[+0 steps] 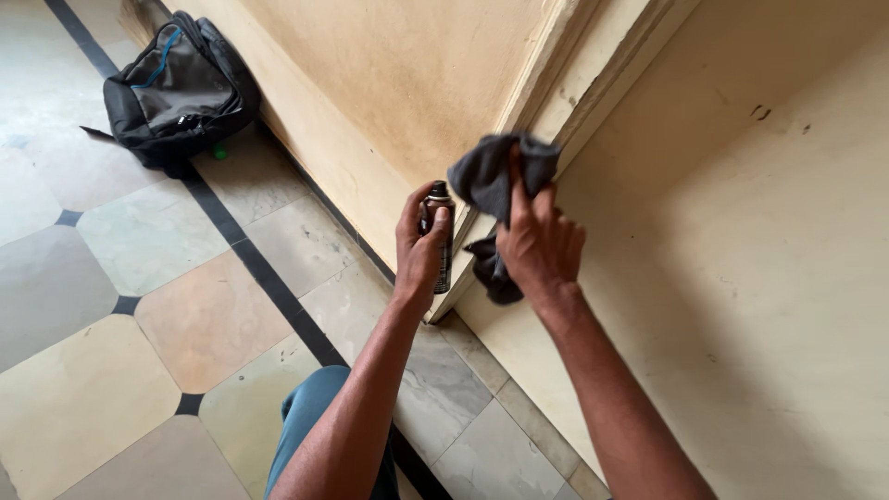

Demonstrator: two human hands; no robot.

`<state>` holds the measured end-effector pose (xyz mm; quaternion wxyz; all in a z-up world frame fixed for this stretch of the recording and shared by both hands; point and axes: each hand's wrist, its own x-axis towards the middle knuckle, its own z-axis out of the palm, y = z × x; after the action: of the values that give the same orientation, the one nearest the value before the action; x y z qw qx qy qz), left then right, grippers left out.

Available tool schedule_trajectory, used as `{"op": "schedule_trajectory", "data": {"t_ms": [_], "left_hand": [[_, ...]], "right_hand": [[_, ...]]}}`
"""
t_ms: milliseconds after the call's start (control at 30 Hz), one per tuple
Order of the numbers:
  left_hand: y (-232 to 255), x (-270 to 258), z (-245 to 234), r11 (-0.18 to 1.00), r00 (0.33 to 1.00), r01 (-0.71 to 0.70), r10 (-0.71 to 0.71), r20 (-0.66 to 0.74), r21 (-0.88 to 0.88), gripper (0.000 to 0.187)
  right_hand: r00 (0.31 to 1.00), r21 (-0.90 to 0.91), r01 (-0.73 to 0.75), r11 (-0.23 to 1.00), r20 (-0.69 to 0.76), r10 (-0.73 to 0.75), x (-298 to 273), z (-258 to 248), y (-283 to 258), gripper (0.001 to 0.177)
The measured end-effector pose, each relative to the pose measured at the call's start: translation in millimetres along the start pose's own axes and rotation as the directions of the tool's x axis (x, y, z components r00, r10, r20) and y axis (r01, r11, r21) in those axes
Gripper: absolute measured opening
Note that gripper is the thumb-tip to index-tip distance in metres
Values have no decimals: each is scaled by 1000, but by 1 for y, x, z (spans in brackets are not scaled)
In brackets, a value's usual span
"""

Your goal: The person kneels on the floor and repeatedly sprays a cleaning solution onto a light-colored door while wiping the surface with a gray cloth. The person alternates between spraying and wiping, focusing on the lower and middle sections of the door.

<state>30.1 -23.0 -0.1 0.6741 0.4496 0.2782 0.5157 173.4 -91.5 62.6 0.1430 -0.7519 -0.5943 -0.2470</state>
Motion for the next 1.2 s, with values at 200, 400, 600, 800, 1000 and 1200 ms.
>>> {"op": "schedule_trajectory", "data": {"t_ms": [200, 400, 600, 800, 1000, 1200], "left_hand": [[1, -5, -1, 997, 997, 19, -24, 70, 70, 41], [3, -3, 4, 996, 991, -89, 87, 104, 11, 42], [-10, -3, 18, 997, 991, -53, 59, 120, -52, 42], [-6, -3, 25, 998, 992, -36, 42, 116, -55, 42], [-17, -7, 28, 994, 995, -84, 80, 63, 64, 45], [-21, -3, 36, 987, 992, -128, 126, 27, 92, 45]], "right_hand": [[980, -26, 24, 999, 199, -18, -49, 50, -8, 71], [998, 34, -21, 999, 61, 18, -48, 18, 9, 61], [908, 121, 12, 993, -417, 40, 13, -49, 40, 63], [881, 274, 13, 962, -459, 118, 9, -13, 18, 61], [956, 408, -247, 879, -47, 291, -56, 42, 1, 68], [912, 517, -104, 850, -292, 289, -33, 16, 35, 65]]}}
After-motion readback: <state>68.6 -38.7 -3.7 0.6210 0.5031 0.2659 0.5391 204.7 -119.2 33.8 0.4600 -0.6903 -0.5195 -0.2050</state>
